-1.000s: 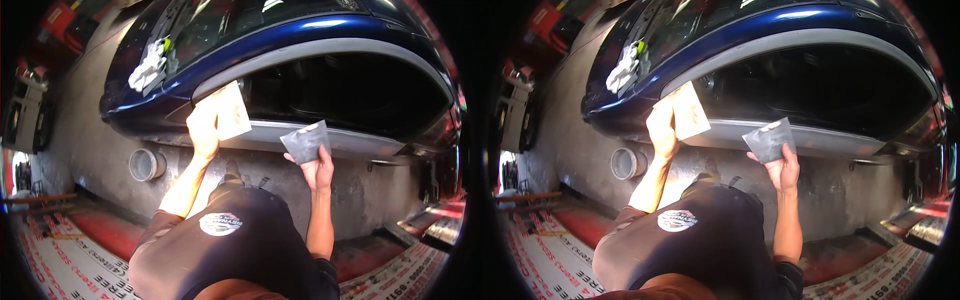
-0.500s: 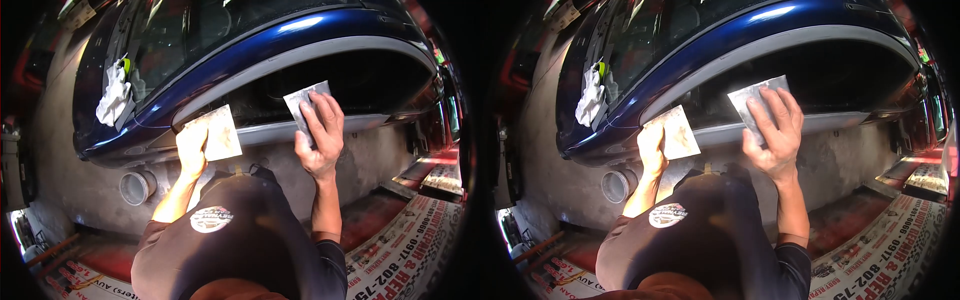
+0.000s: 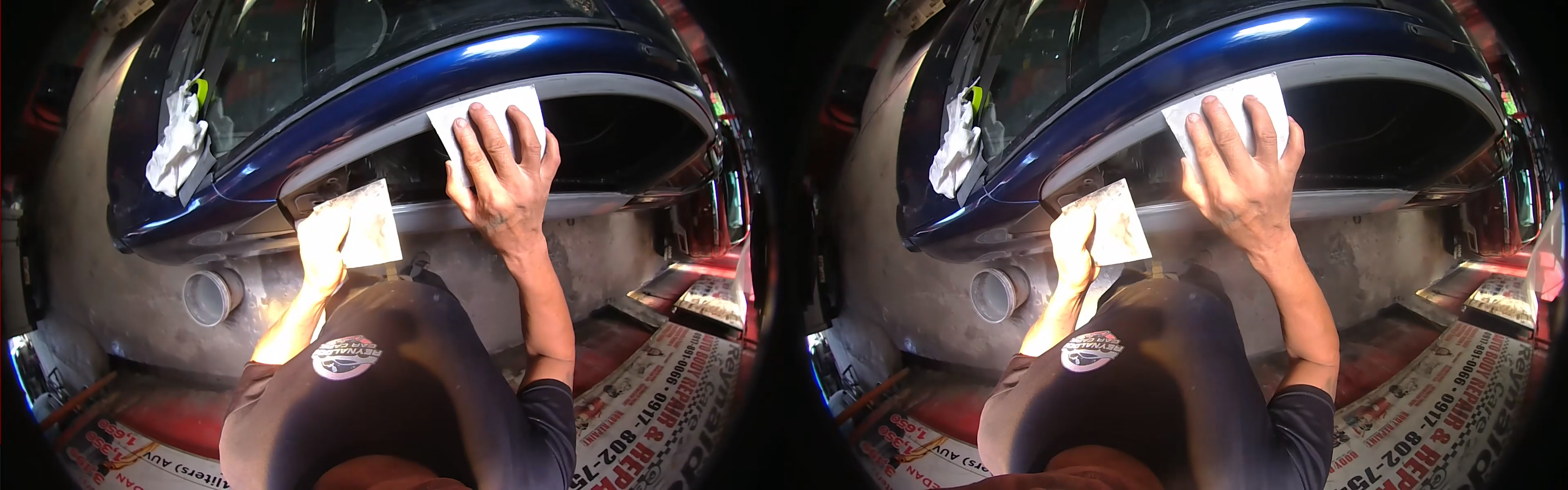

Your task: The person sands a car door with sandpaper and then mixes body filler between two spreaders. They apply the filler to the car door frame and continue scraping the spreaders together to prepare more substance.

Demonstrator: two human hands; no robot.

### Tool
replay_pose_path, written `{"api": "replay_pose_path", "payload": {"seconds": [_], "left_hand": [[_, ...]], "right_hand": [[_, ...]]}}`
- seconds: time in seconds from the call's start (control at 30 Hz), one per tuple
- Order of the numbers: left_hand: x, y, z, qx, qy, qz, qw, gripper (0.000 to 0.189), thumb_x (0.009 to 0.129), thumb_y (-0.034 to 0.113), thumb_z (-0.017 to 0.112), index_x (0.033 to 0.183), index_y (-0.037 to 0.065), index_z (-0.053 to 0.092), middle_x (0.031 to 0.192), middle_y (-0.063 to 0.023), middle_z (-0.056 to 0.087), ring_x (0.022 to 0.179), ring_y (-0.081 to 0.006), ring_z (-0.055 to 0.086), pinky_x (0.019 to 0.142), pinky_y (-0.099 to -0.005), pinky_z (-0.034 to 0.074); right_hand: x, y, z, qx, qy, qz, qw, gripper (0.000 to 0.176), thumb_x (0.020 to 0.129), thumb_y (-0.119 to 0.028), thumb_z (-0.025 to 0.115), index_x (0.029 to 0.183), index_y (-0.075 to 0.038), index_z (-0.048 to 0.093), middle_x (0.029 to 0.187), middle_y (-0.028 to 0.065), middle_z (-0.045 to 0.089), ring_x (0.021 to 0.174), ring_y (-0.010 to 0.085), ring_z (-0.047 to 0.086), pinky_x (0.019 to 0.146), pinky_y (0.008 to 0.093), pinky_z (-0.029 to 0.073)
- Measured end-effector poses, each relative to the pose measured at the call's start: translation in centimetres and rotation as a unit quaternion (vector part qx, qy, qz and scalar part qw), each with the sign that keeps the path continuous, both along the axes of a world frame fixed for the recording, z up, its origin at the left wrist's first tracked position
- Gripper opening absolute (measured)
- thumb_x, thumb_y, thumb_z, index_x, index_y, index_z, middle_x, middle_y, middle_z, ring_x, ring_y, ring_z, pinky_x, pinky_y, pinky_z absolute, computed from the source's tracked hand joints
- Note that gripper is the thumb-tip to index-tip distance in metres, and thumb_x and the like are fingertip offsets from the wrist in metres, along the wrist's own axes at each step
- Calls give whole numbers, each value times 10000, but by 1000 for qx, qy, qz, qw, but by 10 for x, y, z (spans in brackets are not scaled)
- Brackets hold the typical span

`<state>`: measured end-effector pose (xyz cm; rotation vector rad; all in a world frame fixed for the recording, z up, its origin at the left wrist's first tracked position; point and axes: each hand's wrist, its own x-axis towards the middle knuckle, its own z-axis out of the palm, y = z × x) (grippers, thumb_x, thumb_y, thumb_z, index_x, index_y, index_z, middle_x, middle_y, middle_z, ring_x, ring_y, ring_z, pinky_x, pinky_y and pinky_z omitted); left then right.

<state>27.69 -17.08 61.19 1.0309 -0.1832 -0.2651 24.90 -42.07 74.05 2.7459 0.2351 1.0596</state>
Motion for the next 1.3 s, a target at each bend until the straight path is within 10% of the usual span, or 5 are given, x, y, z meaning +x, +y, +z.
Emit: {"api": "replay_pose_path", "payload": {"seconds": [1.3], "left_hand": [[3, 7, -17, -33, 42, -29, 998, 228, 1014, 115, 630, 1076, -77, 737, 1036, -121, 765, 927, -179, 721, 834, -316, 571]], "right_hand": [[-20, -1, 17, -5, 71, -48, 996, 469, 770, -274, 820, 1204, -119, 732, 1351, 53, 651, 1260, 333, 550, 1031, 608, 362]]}}
